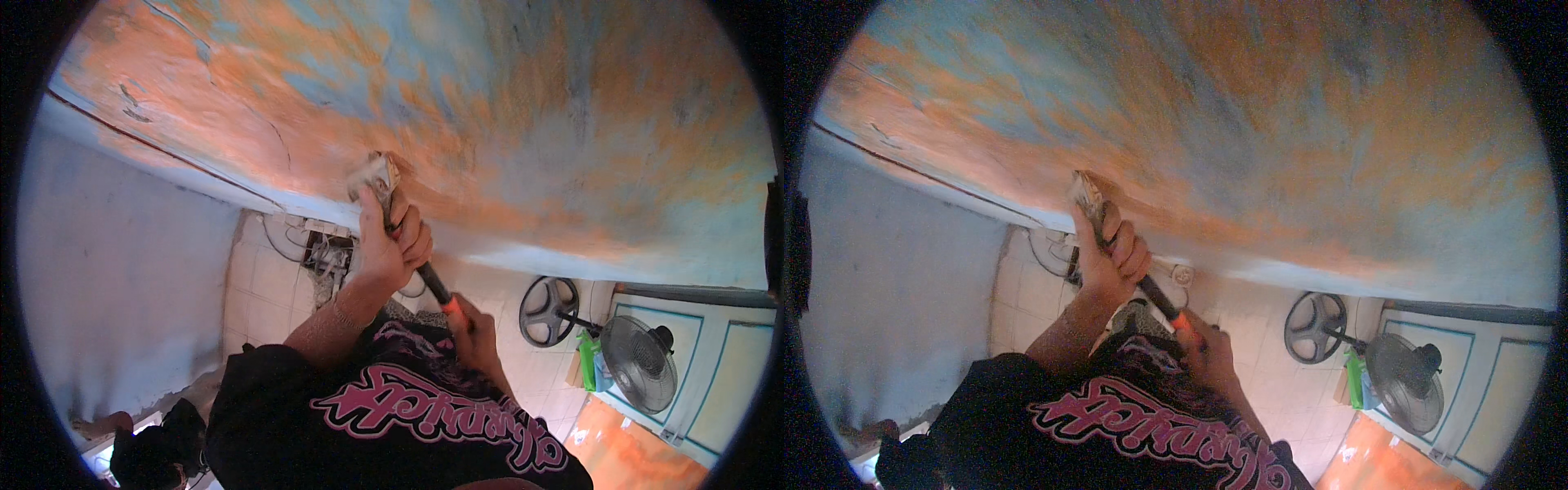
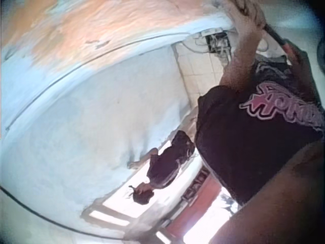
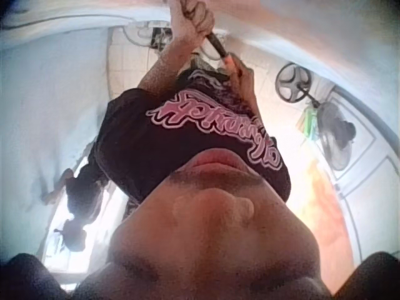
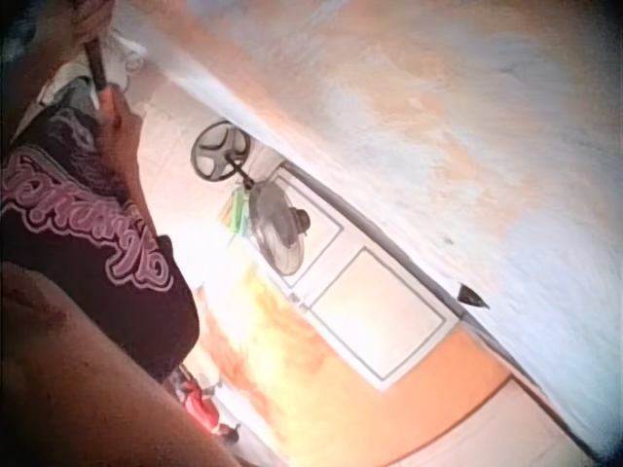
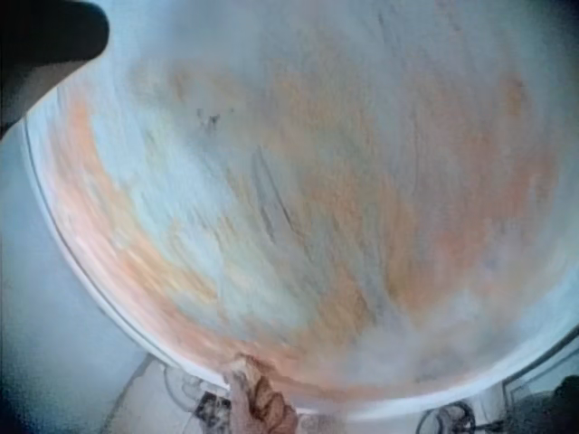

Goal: The person scrapes old paint from the ceiling using a hand scraper mounted on an extension pole.

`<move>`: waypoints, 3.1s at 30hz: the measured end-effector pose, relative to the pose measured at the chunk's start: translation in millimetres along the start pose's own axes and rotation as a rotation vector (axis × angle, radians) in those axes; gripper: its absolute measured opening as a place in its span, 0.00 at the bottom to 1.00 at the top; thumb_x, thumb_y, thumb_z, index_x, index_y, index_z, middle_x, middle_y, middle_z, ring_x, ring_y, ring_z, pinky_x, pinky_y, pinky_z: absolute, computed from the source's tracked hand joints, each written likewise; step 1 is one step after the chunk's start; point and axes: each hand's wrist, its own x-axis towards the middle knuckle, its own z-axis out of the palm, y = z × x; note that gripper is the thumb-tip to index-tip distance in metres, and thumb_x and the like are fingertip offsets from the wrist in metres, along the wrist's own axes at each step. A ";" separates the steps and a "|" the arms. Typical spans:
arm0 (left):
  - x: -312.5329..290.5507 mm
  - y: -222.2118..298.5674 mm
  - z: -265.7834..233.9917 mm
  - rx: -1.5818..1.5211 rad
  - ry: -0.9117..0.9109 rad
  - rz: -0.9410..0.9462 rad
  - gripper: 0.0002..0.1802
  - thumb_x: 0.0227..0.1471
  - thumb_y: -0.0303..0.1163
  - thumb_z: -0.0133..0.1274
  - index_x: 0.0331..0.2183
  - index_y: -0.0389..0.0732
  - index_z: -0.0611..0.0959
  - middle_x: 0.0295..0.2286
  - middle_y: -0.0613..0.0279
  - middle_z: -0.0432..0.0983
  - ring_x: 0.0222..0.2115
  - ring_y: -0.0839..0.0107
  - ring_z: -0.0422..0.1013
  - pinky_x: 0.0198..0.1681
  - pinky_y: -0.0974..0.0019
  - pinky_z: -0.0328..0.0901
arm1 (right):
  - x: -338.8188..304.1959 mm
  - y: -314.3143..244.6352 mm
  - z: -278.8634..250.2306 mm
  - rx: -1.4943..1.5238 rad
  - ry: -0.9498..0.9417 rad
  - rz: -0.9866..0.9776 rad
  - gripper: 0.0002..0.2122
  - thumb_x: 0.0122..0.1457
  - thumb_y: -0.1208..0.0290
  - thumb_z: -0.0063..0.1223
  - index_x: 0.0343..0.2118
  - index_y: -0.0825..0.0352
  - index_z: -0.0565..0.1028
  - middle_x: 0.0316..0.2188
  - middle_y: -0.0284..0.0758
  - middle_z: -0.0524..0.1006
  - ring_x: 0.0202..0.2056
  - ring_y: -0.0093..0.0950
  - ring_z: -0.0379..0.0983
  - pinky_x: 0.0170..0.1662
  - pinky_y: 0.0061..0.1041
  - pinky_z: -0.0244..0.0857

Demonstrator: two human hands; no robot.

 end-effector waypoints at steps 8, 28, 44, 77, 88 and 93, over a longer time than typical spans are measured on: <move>-9.0 -30.9 -8.9 0.238 0.099 -0.118 0.31 0.53 0.68 0.29 0.18 0.50 0.61 0.06 0.73 0.47 0.05 0.76 0.42 0.08 0.68 0.39 | -21.5 50.8 5.7 0.121 0.012 0.056 0.19 0.61 0.59 0.43 0.48 0.69 0.71 0.23 0.36 0.76 0.24 0.23 0.71 0.29 0.26 0.64; 8.4 10.6 -22.7 -0.048 -0.134 -0.076 0.34 0.50 0.72 0.28 0.16 0.51 0.62 0.07 0.72 0.47 0.06 0.76 0.45 0.09 0.69 0.41 | 8.5 2.8 32.0 -0.235 0.267 -0.175 0.13 0.55 0.71 0.49 0.44 0.67 0.73 0.20 0.45 0.73 0.21 0.39 0.72 0.26 0.29 0.64; -5.9 -42.6 -25.7 0.182 0.081 -0.125 0.32 0.52 0.68 0.30 0.17 0.51 0.63 0.07 0.72 0.48 0.05 0.76 0.44 0.07 0.69 0.42 | -26.9 58.1 23.8 -0.090 0.265 0.036 0.20 0.61 0.57 0.43 0.40 0.73 0.73 0.16 0.26 0.64 0.19 0.15 0.58 0.22 0.19 0.52; -3.3 -9.9 15.3 0.373 0.006 -0.032 0.30 0.57 0.62 0.34 0.18 0.47 0.62 0.08 0.72 0.51 0.06 0.77 0.49 0.09 0.71 0.48 | -1.9 37.6 28.1 0.134 0.139 -0.190 0.20 0.64 0.54 0.37 0.36 0.70 0.71 0.12 0.23 0.61 0.14 0.12 0.55 0.17 0.16 0.47; -7.8 -68.4 -17.7 0.597 0.083 -0.108 0.29 0.57 0.60 0.37 0.17 0.47 0.62 0.09 0.72 0.52 0.07 0.78 0.49 0.10 0.71 0.47 | -1.1 134.5 45.7 0.254 0.056 -0.025 0.23 0.64 0.50 0.32 0.25 0.67 0.67 0.15 0.25 0.62 0.19 0.17 0.56 0.22 0.22 0.52; -0.3 -49.6 0.0 0.528 -0.011 -0.101 0.30 0.56 0.61 0.38 0.17 0.48 0.61 0.09 0.73 0.50 0.07 0.78 0.48 0.10 0.71 0.46 | 7.1 83.3 35.5 0.292 0.043 -0.058 0.25 0.63 0.45 0.29 0.21 0.64 0.63 0.13 0.25 0.60 0.15 0.16 0.56 0.19 0.19 0.50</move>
